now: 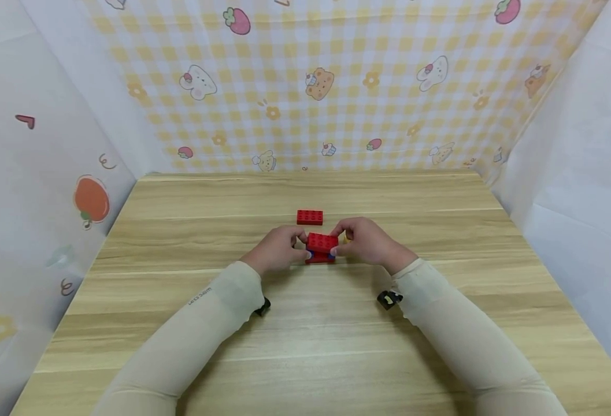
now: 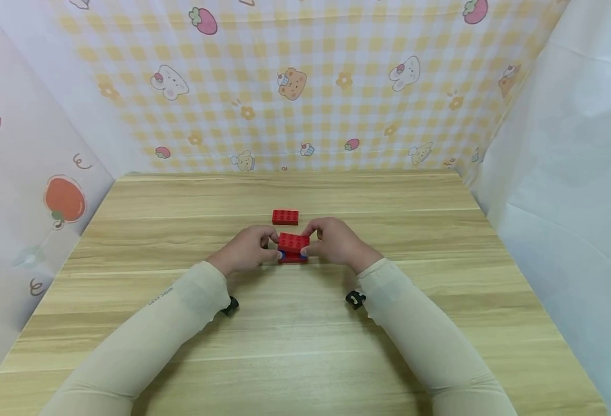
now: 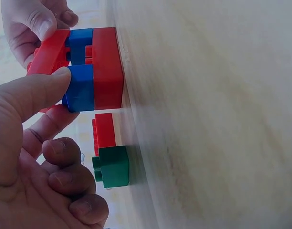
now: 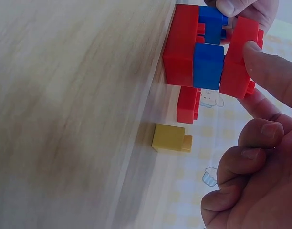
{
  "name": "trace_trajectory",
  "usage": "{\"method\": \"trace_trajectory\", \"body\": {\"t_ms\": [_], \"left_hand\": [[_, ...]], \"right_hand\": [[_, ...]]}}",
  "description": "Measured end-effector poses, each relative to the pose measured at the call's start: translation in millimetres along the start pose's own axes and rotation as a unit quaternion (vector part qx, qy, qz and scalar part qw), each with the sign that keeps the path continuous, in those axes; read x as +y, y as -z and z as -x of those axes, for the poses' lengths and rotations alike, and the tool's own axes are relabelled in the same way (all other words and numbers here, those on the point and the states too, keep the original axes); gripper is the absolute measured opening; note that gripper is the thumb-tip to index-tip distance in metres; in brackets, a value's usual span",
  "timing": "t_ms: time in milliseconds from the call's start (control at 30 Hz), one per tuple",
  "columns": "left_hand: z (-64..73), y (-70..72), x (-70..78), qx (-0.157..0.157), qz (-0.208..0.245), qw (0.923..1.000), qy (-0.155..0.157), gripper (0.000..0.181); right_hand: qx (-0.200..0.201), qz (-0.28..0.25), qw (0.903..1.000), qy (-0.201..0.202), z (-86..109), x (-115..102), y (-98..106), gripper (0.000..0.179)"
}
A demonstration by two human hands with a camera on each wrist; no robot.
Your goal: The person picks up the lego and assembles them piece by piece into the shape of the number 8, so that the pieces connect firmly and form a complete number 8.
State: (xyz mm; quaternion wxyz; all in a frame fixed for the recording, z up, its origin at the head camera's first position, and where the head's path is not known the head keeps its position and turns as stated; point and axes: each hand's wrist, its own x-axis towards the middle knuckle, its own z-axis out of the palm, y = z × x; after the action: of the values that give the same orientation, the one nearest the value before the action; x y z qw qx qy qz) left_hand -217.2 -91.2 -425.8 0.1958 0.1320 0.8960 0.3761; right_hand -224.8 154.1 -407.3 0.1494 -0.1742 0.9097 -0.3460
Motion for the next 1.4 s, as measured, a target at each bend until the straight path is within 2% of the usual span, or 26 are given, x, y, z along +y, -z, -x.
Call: {"method": "trace_trajectory", "body": {"t_ms": [467,700,833,967,1400], "left_hand": [[0.7,1.2,2.8,-0.007,0.004,0.9999,0.008,0.029],[4.3,3.7,6.0,0.0,0.003,0.9999,-0.015,0.04],[7.3,5.5,8.1,0.011,0.01,0.9994,-0.031,0.034],[8.7,6.3,8.3,0.015,0.013,0.9993,-0.03,0.024],[8.6,5.6,8.4,0.016,0.015,0.9992,-0.033,0.021]], "right_hand": [[-0.011,0.018,0.9998,-0.003,1.3,-8.0,2.8,0.025],[-0.014,0.018,0.9997,-0.003,-0.6,-8.6,2.0,0.025],[-0.017,0.018,0.9997,-0.001,-0.7,-8.7,1.9,0.025],[-0.015,0.019,0.9997,0.001,-0.7,-8.3,1.8,0.025],[-0.01,0.025,0.9995,0.013,-3.6,-3.9,-0.2,0.025]]}}
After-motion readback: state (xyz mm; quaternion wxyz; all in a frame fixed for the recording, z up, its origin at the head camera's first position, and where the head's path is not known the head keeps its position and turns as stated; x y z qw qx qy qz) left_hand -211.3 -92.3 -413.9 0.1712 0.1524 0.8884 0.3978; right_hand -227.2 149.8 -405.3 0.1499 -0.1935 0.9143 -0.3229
